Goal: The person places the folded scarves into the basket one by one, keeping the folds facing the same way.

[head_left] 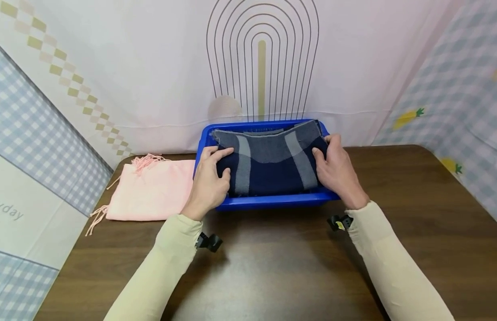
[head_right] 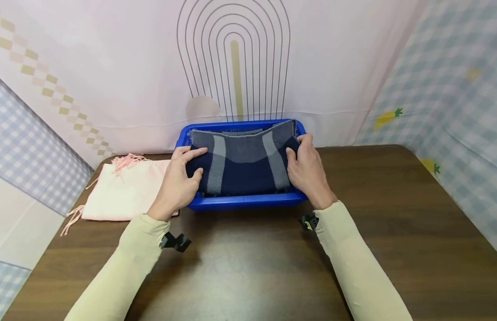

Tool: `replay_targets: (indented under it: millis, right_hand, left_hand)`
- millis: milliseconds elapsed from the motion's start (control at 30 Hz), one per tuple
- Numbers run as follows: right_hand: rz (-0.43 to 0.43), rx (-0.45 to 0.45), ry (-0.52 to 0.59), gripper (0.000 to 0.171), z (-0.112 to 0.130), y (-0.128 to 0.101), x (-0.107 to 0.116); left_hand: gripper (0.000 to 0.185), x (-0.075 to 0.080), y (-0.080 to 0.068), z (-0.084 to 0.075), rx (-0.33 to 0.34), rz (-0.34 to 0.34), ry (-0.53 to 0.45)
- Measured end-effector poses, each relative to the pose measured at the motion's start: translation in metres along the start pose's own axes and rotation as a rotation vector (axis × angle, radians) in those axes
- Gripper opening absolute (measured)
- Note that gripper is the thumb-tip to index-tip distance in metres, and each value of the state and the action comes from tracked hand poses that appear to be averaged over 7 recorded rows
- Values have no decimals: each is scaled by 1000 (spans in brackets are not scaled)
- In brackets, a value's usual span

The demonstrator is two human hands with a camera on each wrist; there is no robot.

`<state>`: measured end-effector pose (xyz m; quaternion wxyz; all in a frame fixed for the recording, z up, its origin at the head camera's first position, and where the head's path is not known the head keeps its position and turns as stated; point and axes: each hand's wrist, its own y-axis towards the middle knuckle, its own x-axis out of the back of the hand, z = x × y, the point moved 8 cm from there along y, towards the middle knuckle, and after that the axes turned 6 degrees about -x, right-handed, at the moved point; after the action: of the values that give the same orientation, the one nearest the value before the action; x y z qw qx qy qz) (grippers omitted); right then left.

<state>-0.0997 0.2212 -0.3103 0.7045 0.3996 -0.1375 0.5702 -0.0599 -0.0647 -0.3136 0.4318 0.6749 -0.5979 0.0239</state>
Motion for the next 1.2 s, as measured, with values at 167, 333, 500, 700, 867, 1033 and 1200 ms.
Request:
replay_targets:
  millis: [167,333,500,700,867,1033,1200]
  right_hand:
    - [5,15,-40,46,2,2,-2]
    - [13,31,-79,45,3,2,-4]
    - [26,2,-113,46,1,2,-8]
    - [19,-10,-175,44,3,5,-13]
    - [1,-13,-241,40,4,4,-16]
    - [-16,-21,-297,30,3,0,-16]
    - [-33,-52,-294,29,2,-1,-14]
  left_hand:
    - [45,0,2,2,0,-7,20]
    - [45,-2,4,3,10,11,53]
    - [46,-5,5,5,31,46,93]
    - [45,-7,3,7,53,71,136]
    - [46,-10,1,8,70,89,165]
    - [47,-16,0,10,103,132,213]
    - [46,-18,0,11,131,178,256]
